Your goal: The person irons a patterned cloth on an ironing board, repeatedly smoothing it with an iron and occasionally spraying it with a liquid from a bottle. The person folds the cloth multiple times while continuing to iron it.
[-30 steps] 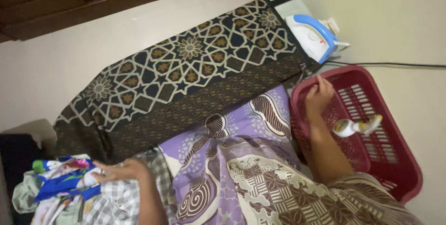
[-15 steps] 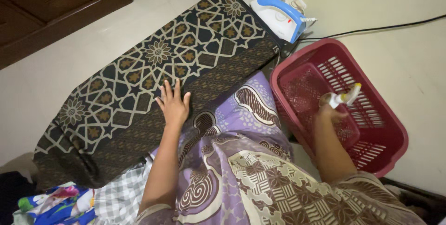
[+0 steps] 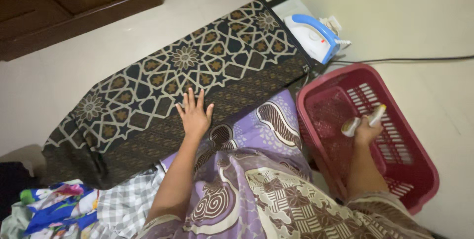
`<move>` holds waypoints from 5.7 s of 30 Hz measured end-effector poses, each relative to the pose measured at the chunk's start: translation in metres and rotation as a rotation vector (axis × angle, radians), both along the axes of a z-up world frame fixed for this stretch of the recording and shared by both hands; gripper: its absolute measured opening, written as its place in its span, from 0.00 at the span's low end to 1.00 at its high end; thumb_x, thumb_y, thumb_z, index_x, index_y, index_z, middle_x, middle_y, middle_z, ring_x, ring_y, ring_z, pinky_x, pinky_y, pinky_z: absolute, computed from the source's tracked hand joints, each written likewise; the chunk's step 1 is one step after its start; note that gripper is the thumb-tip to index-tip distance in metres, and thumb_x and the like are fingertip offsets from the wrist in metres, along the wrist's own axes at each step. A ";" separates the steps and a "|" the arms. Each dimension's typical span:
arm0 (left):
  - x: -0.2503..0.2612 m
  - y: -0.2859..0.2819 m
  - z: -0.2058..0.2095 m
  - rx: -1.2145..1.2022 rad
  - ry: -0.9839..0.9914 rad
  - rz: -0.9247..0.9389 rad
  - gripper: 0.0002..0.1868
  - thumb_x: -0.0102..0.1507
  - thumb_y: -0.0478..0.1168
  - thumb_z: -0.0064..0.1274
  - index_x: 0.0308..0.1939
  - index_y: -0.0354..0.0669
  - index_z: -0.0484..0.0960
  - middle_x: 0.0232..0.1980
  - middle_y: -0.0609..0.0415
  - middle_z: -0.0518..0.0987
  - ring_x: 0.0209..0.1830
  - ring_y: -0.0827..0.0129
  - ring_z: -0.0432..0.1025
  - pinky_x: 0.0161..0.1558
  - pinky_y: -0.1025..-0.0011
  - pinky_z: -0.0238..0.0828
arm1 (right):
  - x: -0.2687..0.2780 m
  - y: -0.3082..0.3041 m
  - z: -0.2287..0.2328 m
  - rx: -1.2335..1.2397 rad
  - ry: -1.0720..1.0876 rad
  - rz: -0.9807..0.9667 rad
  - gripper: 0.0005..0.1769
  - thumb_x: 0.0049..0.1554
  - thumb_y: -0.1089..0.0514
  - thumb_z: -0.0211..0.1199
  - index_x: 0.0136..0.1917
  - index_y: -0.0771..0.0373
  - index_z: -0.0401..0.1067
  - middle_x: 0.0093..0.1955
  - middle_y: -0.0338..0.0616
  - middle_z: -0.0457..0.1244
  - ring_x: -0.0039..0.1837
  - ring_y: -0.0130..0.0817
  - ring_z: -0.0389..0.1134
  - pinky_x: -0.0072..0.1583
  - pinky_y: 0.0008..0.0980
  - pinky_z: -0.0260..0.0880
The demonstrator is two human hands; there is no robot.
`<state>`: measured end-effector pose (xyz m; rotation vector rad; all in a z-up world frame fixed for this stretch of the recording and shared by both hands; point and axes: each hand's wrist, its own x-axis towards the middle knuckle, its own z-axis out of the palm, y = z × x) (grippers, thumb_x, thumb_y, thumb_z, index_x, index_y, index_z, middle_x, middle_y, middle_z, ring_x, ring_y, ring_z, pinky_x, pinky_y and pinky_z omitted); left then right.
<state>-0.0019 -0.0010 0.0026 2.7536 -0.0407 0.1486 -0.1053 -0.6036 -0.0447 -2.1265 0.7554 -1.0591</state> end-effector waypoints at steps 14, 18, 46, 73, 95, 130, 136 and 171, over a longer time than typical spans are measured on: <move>-0.005 0.002 0.001 -0.102 -0.159 -0.009 0.30 0.66 0.55 0.52 0.71 0.52 0.72 0.79 0.42 0.59 0.79 0.45 0.51 0.75 0.40 0.39 | 0.074 0.153 0.145 0.525 0.241 0.724 0.18 0.58 0.63 0.58 0.60 0.72 0.76 0.48 0.46 0.71 0.39 0.29 0.69 0.43 0.29 0.71; -0.016 0.007 -0.002 -0.201 -0.244 -0.025 0.26 0.65 0.49 0.55 0.67 0.48 0.76 0.78 0.41 0.63 0.79 0.43 0.53 0.76 0.45 0.44 | 0.080 0.216 0.128 0.516 0.372 0.773 0.20 0.58 0.61 0.61 0.61 0.71 0.77 0.41 0.46 0.70 0.35 0.28 0.67 0.39 0.28 0.67; -0.160 0.239 -0.098 -0.409 -0.597 1.178 0.58 0.57 0.45 0.69 0.77 0.24 0.46 0.75 0.21 0.57 0.76 0.35 0.51 0.73 0.52 0.46 | 0.129 0.571 0.167 0.138 0.500 1.624 0.16 0.56 0.49 0.69 0.55 0.56 0.81 0.38 0.37 0.72 0.36 0.25 0.71 0.41 0.28 0.69; -0.106 0.133 -0.008 -0.312 -0.418 0.549 0.40 0.66 0.43 0.55 0.79 0.39 0.56 0.82 0.36 0.53 0.83 0.38 0.44 0.77 0.39 0.38 | 0.223 0.292 0.137 0.445 0.189 0.809 0.14 0.61 0.54 0.67 0.53 0.68 0.79 0.40 0.44 0.71 0.35 0.26 0.70 0.35 0.26 0.70; 0.014 -0.012 0.004 -0.091 -0.028 -0.031 0.36 0.68 0.60 0.46 0.78 0.52 0.61 0.82 0.40 0.50 0.82 0.43 0.44 0.72 0.30 0.32 | 0.067 0.090 0.003 0.489 -0.156 0.466 0.29 0.59 0.55 0.68 0.70 0.67 0.68 0.64 0.43 0.64 0.59 0.29 0.67 0.59 0.31 0.71; 0.015 -0.019 0.015 -0.073 -0.002 0.031 0.42 0.66 0.60 0.46 0.80 0.49 0.53 0.82 0.42 0.49 0.83 0.47 0.41 0.75 0.35 0.31 | 0.210 0.235 0.233 -0.696 0.964 1.028 0.41 0.57 0.58 0.60 0.79 0.30 0.56 0.54 0.51 0.70 0.47 0.46 0.74 0.47 0.44 0.74; 0.014 -0.020 0.014 -0.028 0.015 0.026 0.41 0.67 0.61 0.44 0.80 0.52 0.54 0.82 0.40 0.47 0.82 0.45 0.41 0.74 0.35 0.32 | 0.156 0.268 0.189 -0.829 0.683 1.168 0.37 0.57 0.53 0.61 0.76 0.28 0.58 0.46 0.46 0.66 0.42 0.46 0.71 0.41 0.44 0.72; 0.015 -0.019 0.012 0.004 0.058 0.040 0.44 0.67 0.60 0.43 0.78 0.34 0.52 0.82 0.39 0.47 0.83 0.48 0.39 0.74 0.33 0.29 | 0.429 0.239 0.142 -0.454 0.642 0.527 0.32 0.59 0.65 0.52 0.73 0.44 0.70 0.52 0.62 0.70 0.54 0.59 0.71 0.55 0.55 0.70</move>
